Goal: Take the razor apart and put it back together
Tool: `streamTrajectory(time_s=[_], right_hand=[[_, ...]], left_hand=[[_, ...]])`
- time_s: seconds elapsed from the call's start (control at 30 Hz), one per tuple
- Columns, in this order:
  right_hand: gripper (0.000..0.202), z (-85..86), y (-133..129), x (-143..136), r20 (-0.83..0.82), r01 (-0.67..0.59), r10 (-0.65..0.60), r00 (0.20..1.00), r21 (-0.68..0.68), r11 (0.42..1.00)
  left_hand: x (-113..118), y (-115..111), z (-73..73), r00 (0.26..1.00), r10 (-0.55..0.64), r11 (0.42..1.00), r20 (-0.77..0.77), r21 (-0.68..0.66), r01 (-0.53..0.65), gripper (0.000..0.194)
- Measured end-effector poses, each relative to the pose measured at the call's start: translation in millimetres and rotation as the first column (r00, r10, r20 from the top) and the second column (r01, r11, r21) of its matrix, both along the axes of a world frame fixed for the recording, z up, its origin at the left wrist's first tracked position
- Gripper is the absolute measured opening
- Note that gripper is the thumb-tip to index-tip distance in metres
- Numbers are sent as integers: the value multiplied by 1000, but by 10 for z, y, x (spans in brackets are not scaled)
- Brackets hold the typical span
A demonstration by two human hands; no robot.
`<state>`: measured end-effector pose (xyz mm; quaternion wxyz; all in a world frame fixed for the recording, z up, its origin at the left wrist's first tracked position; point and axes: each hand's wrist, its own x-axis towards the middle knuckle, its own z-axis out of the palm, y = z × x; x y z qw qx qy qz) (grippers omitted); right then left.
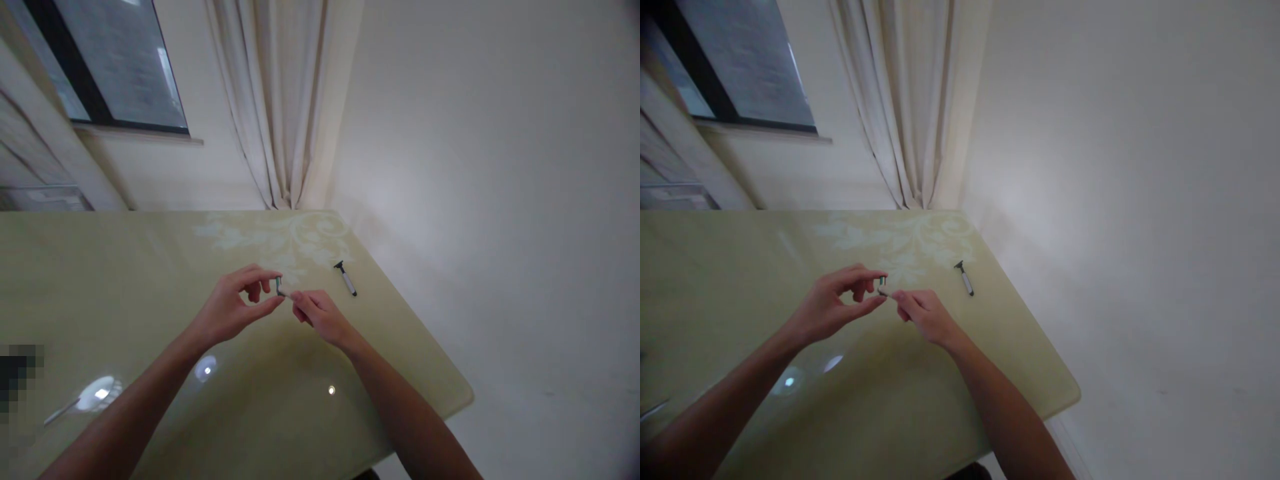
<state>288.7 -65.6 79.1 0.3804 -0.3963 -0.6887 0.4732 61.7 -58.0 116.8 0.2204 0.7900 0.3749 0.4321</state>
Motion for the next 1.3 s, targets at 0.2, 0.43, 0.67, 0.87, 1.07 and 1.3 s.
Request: streamTrajectory(time_s=[0.2, 0.43, 0.67, 0.87, 1.07, 1.3], right_hand=[[67, 1, 5, 8, 13, 61, -61, 998, 1, 998], [68, -2, 17, 8, 32, 72, -72, 997, 24, 997], [68, -5, 7, -9, 82, 103, -108, 991, 67, 992], [64, -5, 9, -6, 68, 69, -76, 995, 96, 993], [63, -25, 13, -5, 54, 98, -105, 993, 124, 987], [64, -18, 24, 19, 103, 127, -142, 984, 142, 982]], left_hand=[[6, -19, 13, 999, 0, 999, -48, 42, 2, 34], [15, -27, 10, 998, 3, 999, -67, 52, 0, 33], [21, -20, -4, 999, -9, 999, -53, 37, 11, 33], [15, -24, -6, 999, -15, 1000, -48, 18, 16, 33], [13, -21, -13, 999, -20, 1000, -32, -6, 19, 33], [17, -22, 16, 1000, -11, 1000, -21, -14, 10, 33]])
